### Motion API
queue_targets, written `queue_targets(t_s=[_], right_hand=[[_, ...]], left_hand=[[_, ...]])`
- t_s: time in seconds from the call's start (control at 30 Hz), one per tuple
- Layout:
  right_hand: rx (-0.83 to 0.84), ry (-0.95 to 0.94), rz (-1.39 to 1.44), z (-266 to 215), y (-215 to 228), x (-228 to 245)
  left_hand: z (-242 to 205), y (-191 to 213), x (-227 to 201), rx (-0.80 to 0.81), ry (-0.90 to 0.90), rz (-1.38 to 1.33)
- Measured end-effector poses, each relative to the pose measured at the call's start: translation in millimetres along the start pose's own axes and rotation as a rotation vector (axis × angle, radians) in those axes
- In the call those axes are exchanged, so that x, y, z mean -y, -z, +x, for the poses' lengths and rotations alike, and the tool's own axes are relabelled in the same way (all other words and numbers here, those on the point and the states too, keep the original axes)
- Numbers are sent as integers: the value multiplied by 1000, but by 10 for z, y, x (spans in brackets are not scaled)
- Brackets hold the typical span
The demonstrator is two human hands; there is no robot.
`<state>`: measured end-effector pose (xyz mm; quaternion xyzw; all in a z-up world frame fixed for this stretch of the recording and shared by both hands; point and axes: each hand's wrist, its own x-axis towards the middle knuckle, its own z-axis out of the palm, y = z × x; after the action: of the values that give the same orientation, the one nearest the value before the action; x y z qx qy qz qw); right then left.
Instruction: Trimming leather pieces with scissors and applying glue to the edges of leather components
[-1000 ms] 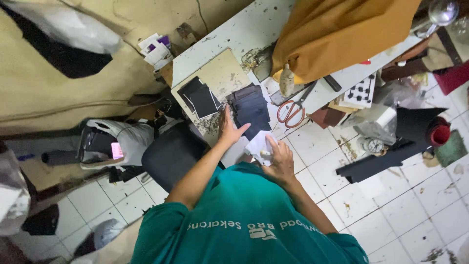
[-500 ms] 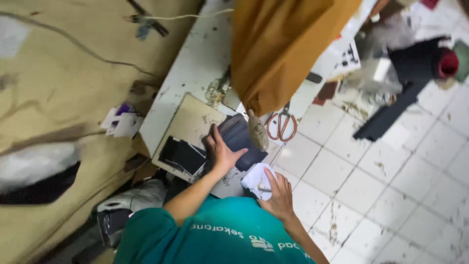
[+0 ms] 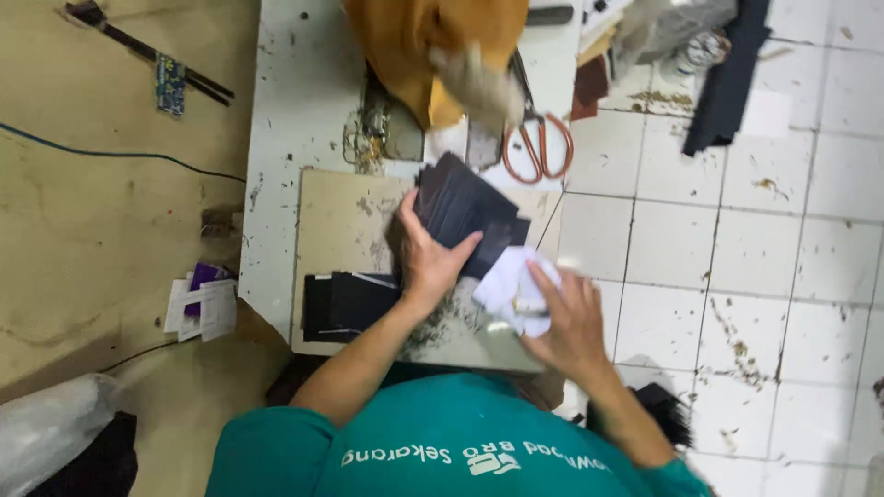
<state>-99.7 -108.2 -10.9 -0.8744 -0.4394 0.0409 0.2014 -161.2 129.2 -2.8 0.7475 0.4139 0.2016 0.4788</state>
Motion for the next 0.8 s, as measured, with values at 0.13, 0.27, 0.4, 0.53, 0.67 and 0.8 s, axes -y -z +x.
queue_targets(t_s=[0.13,0.27,0.4,0.53,0.67,0.8], right_hand=[[-117,-94,31,-116,12,290],[-139,-167,100,-182,143,647],[-117,-230,41,-149,55,688],[-115,-272,39,89,12,705],[-156,-329,-34,338,-99,659],[-175,-366,-49,435,-188,616]], left_hand=[[73,-94,524,35,-101,-193],[465,-24,784,154,-165,-237],[958,-300,884,222,-134,-208],[1137,-641,795,210,-22,-225],[1050,-502,470,235,-13,-220],[822,-159,356,280,-125,-233]])
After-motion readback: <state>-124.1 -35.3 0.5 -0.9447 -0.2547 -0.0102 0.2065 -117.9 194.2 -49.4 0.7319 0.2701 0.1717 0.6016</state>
